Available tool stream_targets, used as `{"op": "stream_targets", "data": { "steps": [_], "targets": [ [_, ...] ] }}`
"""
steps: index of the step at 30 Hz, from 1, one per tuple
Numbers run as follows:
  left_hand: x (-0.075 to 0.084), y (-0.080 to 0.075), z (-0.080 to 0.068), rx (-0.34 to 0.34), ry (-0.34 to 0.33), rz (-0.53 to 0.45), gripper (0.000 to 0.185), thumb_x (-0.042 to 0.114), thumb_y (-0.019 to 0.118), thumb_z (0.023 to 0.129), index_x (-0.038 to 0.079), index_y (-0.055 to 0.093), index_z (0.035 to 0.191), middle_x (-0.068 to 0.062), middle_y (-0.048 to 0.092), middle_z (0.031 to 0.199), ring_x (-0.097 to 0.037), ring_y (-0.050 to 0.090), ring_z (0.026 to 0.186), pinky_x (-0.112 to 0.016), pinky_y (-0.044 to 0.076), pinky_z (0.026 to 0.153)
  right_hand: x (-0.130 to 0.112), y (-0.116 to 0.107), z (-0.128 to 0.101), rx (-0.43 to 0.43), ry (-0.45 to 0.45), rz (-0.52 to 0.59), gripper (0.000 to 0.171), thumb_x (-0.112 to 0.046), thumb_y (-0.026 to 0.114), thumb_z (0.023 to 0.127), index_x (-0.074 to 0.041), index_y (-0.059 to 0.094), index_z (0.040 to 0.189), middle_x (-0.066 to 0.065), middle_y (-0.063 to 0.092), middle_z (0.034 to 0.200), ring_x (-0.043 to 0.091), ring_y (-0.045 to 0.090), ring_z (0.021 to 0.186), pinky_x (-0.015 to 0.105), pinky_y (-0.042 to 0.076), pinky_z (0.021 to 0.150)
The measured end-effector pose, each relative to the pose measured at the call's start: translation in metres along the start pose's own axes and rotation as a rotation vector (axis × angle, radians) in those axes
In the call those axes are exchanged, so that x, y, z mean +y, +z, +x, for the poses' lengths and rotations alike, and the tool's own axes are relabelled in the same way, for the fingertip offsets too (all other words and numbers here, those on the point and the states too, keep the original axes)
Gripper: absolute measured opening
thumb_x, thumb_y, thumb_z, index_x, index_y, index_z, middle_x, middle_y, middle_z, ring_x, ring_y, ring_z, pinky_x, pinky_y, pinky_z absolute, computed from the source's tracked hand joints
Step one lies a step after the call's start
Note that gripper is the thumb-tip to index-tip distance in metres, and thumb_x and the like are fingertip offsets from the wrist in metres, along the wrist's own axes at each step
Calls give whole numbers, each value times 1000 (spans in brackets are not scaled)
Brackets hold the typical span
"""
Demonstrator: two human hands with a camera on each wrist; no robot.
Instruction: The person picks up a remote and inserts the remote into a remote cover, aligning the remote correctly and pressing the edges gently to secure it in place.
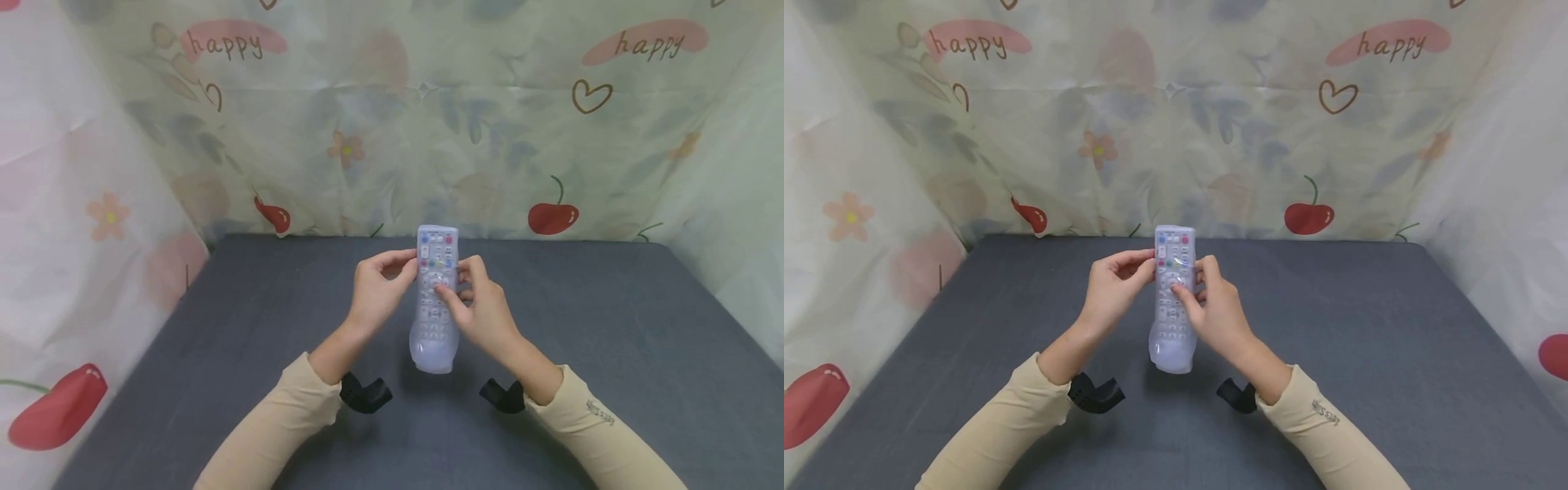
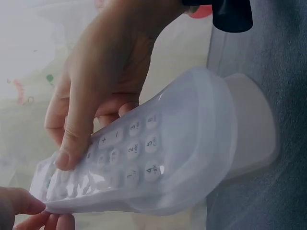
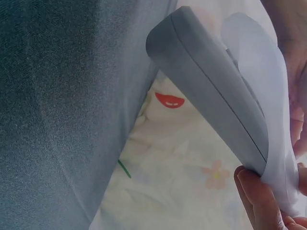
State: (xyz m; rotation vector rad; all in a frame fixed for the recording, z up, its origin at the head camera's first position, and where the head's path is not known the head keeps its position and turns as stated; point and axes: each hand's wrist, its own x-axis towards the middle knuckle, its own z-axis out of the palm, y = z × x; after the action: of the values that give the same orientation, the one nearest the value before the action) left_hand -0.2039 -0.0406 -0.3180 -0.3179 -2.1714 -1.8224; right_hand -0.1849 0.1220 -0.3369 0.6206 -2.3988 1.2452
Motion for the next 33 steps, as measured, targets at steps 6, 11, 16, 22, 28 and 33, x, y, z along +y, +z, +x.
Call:
{"op": "stream_targets", "data": {
  "steps": [6,11,16,22,28,33],
  "targets": [
    [-3,4,-2,55,10,35,17,10,64,87,-1,71,97,-17,71,91,-24,67,80,-28,56,69,-3,2,-2,-4,8,-13,33,-11,63,88,-1,39,107,18,64,90,23,68,65,31,55,56],
    [-6,10,-2,101,31,83,15,8,63,86,-2,70,94,-17,71,90,-24,68,80,-30,56,71,-3,4,-2,14,2,-48,33,-11,64,88,-1,39,106,16,62,88,23,67,65,31,55,56],
    [-7,12,-2,102,60,137,14,5,61,86,-3,68,95,-16,70,88,-23,67,78,-32,56,72,-1,4,-3,27,-15,-64,32,-10,64,88,-1,39,106,17,62,89,23,66,65,31,54,56],
    [1,10,0,66,93,203,14,5,58,85,-1,67,94,-14,69,85,-21,66,76,-30,55,71,-1,3,-2,46,23,3,33,-10,63,88,-1,38,108,18,65,92,26,68,68,33,55,57],
    [0,9,-5,63,78,186,13,4,59,85,-2,66,93,-15,68,84,-21,65,75,-30,55,70,-2,2,-2,47,51,55,33,-9,63,88,0,38,109,21,66,95,29,69,70,36,56,58],
    [-1,9,-7,64,85,192,12,4,59,84,-1,66,92,-14,68,83,-20,64,74,-28,54,69,-1,2,-2,52,70,89,34,-8,63,88,1,38,109,22,65,98,31,69,73,37,57,60]
  ]
}}
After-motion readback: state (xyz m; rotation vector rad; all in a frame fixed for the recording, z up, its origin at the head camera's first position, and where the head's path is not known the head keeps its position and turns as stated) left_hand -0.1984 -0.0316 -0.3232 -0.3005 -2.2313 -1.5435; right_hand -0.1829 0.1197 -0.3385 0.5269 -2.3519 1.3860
